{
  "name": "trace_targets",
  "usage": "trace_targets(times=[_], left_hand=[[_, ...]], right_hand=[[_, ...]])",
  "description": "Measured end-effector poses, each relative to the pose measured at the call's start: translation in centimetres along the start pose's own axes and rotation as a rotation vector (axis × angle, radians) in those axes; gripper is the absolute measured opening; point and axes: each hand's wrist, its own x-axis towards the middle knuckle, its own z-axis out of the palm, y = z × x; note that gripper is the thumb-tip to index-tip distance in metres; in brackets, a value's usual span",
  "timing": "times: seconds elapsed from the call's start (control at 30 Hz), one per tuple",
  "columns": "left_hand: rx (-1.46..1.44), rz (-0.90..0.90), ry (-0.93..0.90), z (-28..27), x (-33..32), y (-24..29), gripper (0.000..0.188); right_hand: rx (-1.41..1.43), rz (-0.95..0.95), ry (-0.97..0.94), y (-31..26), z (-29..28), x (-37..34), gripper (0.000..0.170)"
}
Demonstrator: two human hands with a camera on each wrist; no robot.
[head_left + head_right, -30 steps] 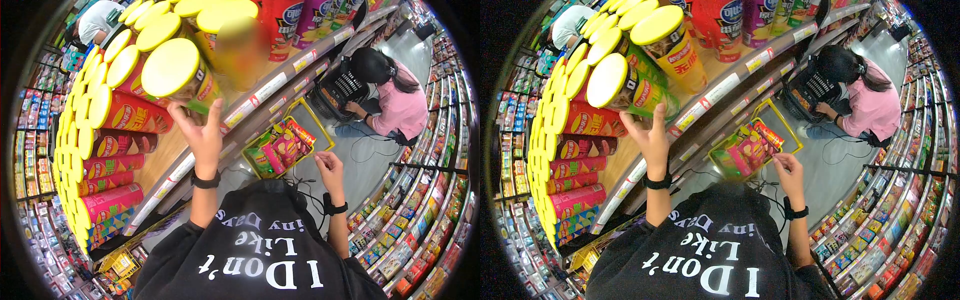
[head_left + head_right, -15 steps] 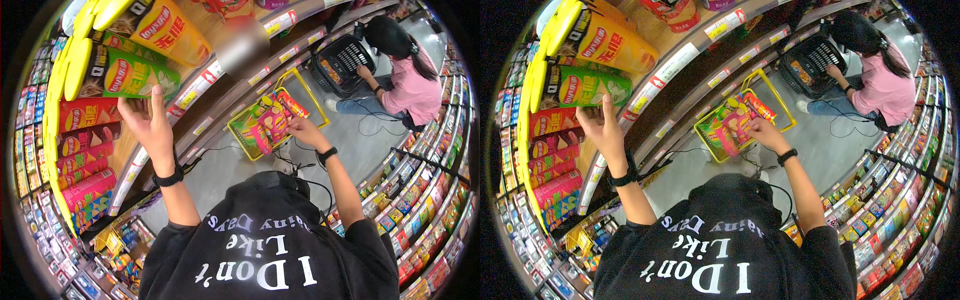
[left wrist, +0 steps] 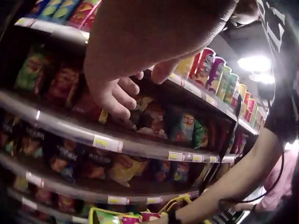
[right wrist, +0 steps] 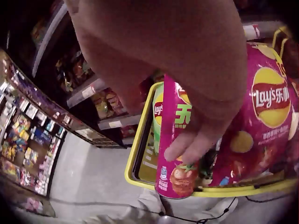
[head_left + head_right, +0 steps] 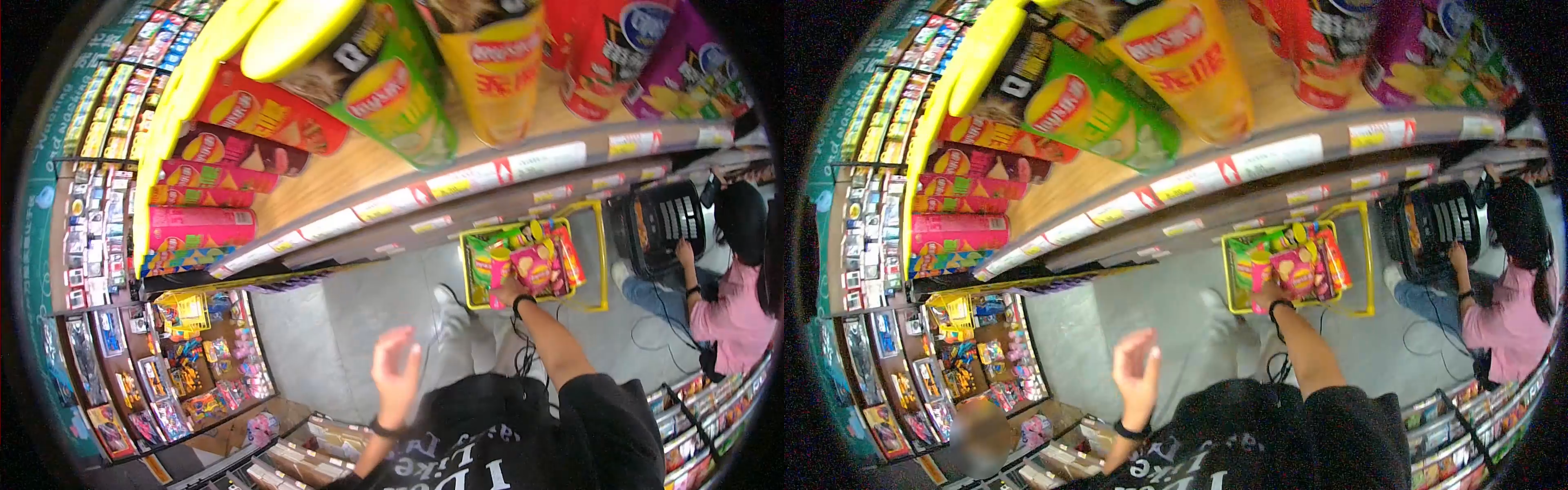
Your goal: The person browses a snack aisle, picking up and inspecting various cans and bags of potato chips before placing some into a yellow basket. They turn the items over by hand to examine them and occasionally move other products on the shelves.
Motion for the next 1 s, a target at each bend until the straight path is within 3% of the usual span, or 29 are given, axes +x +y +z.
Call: trace_targets(times=[0.07, 0.17, 0.33, 0.4, 0.47, 0.53, 0.67, 0.7, 0.73, 0.8, 0.83, 0.9, 0.93, 1.0], left_hand=[[-0.078, -0.220, 0.045, -0.7, -2.4, -1.5, 0.024], [-0.197, -0.328, 0.030, -0.8, -3.3, -2.0, 0.023], [-0.224, -0.267, -0.082, -2.7, -2.0, -3.3, 0.022], [-0.170, -0.277, -0.119, -4.4, -1.2, -3.5, 0.022], [-0.174, -0.306, -0.139, -6.1, -0.6, -4.0, 0.022], [-0.204, -0.301, -0.178, -7.5, 0.2, -5.1, 0.023], [-0.260, -0.238, -0.246, -9.8, 2.6, -7.3, 0.025], [-0.263, -0.224, -0.273, -10.1, 3.6, -7.5, 0.028], [-0.185, -0.171, -0.306, -10.5, 4.6, -7.4, 0.033], [-0.030, -0.058, -0.356, -11.2, 6.9, -6.8, 0.043], [0.031, 0.002, -0.404, -11.6, 8.1, -6.3, 0.065], [0.109, 0.166, -0.448, -11.8, 9.9, -4.9, 0.073], [0.150, 0.251, -0.467, -11.9, 10.8, -4.2, 0.077], [0.016, 0.327, -0.520, -11.9, 12.7, -2.8, 0.082]], right_hand=[[-0.055, -0.005, 0.180, 1.1, 2.7, 2.2, 0.084], [0.057, -0.021, 0.202, 4.3, 4.9, 6.8, 0.087], [0.275, 0.052, 0.402, 5.0, 7.6, 10.2, 0.091], [0.246, 0.164, 0.315, 1.7, 5.5, 8.0, 0.091], [0.234, 0.108, 0.319, 0.5, 6.1, 6.8, 0.091], [0.247, -0.083, 0.451, 1.9, 8.3, 7.1, 0.090], [0.228, -0.337, 0.581, -2.7, 6.4, -0.2, 0.081], [0.214, -0.324, 0.475, -5.1, 4.7, -2.9, 0.081], [0.200, -0.302, 0.368, -8.9, 2.5, -7.6, 0.081], [0.191, -0.475, 0.375, -14.5, 0.0, -13.8, 0.084], [0.177, -0.557, 0.408, -17.1, -1.0, -16.3, 0.084], [0.288, -0.728, 0.418, -22.4, -2.2, -20.8, 0.082], [0.270, -0.719, 0.408, -24.9, -3.1, -23.2, 0.078], [0.338, -0.845, 0.447, -29.4, -3.8, -26.0, 0.076]])
